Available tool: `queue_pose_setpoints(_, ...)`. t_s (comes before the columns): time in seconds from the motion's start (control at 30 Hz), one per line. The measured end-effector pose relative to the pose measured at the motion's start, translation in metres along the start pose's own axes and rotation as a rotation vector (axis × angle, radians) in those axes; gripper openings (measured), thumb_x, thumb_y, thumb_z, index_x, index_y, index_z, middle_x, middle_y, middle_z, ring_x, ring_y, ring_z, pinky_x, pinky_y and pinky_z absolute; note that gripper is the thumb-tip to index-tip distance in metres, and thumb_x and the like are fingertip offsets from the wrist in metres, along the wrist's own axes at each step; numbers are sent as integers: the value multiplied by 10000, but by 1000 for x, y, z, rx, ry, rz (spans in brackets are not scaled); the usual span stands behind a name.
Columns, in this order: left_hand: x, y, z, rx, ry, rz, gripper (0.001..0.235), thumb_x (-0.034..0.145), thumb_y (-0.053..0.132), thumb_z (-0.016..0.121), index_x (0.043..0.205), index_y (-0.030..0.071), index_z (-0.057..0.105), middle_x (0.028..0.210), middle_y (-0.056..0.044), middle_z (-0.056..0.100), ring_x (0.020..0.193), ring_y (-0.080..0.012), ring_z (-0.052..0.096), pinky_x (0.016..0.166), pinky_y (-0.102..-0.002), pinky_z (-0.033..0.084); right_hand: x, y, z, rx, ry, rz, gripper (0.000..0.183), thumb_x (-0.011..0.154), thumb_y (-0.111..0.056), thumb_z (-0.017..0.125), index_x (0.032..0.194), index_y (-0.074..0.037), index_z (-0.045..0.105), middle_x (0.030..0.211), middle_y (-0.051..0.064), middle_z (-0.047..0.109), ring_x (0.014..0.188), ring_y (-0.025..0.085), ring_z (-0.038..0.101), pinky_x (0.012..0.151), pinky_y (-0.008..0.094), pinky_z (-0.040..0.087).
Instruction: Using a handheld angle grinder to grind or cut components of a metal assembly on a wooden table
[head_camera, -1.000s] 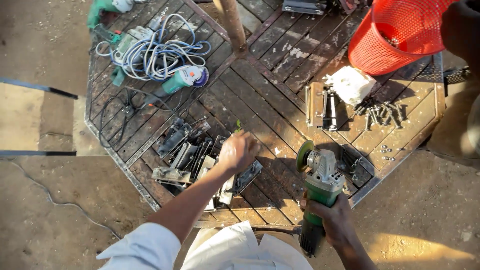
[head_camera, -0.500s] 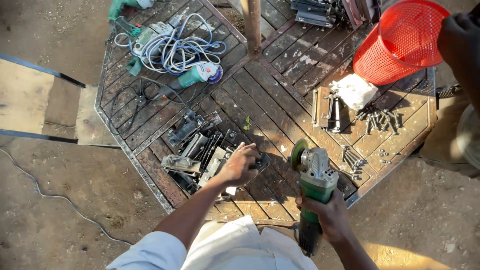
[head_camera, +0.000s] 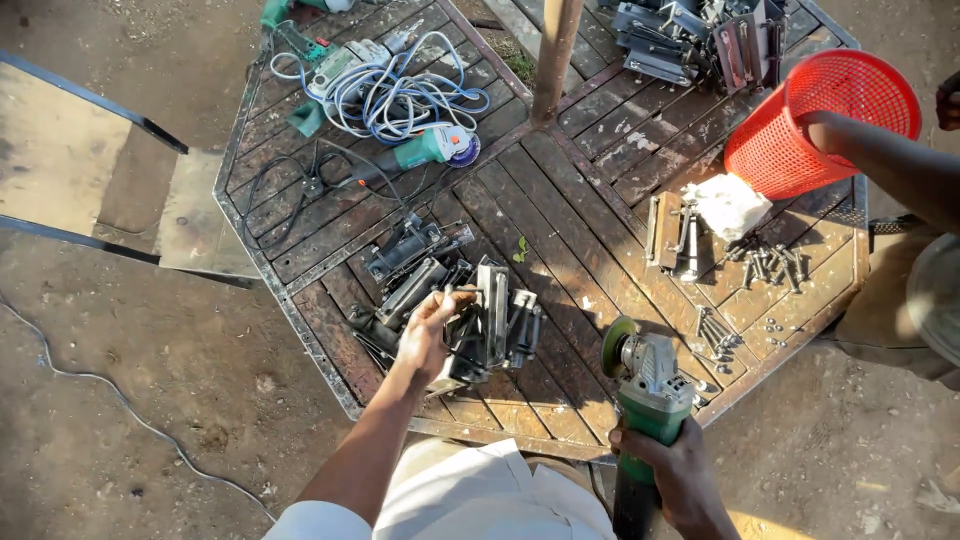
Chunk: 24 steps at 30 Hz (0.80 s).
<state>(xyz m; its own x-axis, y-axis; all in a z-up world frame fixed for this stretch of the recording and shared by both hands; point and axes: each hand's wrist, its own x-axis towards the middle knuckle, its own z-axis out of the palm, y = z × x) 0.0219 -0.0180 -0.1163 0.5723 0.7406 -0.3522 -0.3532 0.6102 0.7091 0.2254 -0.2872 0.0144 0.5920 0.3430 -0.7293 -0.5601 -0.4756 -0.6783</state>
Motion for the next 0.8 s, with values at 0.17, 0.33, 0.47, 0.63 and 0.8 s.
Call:
queue_pose_setpoints(0.17, 39, 2, -27, -84, 852, -235, 223, 918, 227, 726, 1112, 119, 718, 982, -110, 745, 773, -262, 739, 670, -381, 596, -20, -9, 23, -79, 17, 37, 600, 618, 74, 778, 1202, 114, 648, 973, 281, 698, 794, 416, 648, 701, 508, 543)
queue_pose_setpoints(0.33, 21, 19, -46, -240, 607, -196, 289, 986, 276, 624, 1249, 159, 603, 1040, -119, 763, 775, -283, 704, 607, -398, 560, -32, -6, 44, -112, 24, 49, 603, 610, 79, 785, 1195, 97, 637, 960, 272, 692, 797, 392, 618, 693, 492, 519)
queue_pose_setpoints(0.47, 11, 13, -75, -755, 214, -237, 277, 935, 396, 742, 783, 178, 663, 580, 28, 628, 628, -179, 704, 480, -218, 517, -31, 7, 59, -58, -9, 14, 488, 632, 115, 782, 1096, 119, 631, 879, 289, 680, 723, 411, 623, 656, 514, 523)
queue_pose_setpoints(0.63, -37, 66, -13, -557, 234, -193, 226, 909, 149, 700, 1108, 139, 594, 832, -50, 652, 622, -150, 620, 562, -265, 569, -41, 3, 84, -65, -13, -48, 485, 637, 112, 779, 1100, 111, 635, 882, 266, 680, 727, 390, 617, 640, 500, 516)
queue_pose_setpoints(0.8, -57, 70, -19, -410, 176, -304, 365, 841, 132, 749, 1161, 110, 577, 997, -94, 687, 808, -205, 654, 755, -309, 555, -52, 10, 101, -65, 58, -52, 598, 620, 93, 777, 1195, 84, 615, 971, 260, 697, 798, 393, 619, 678, 494, 505)
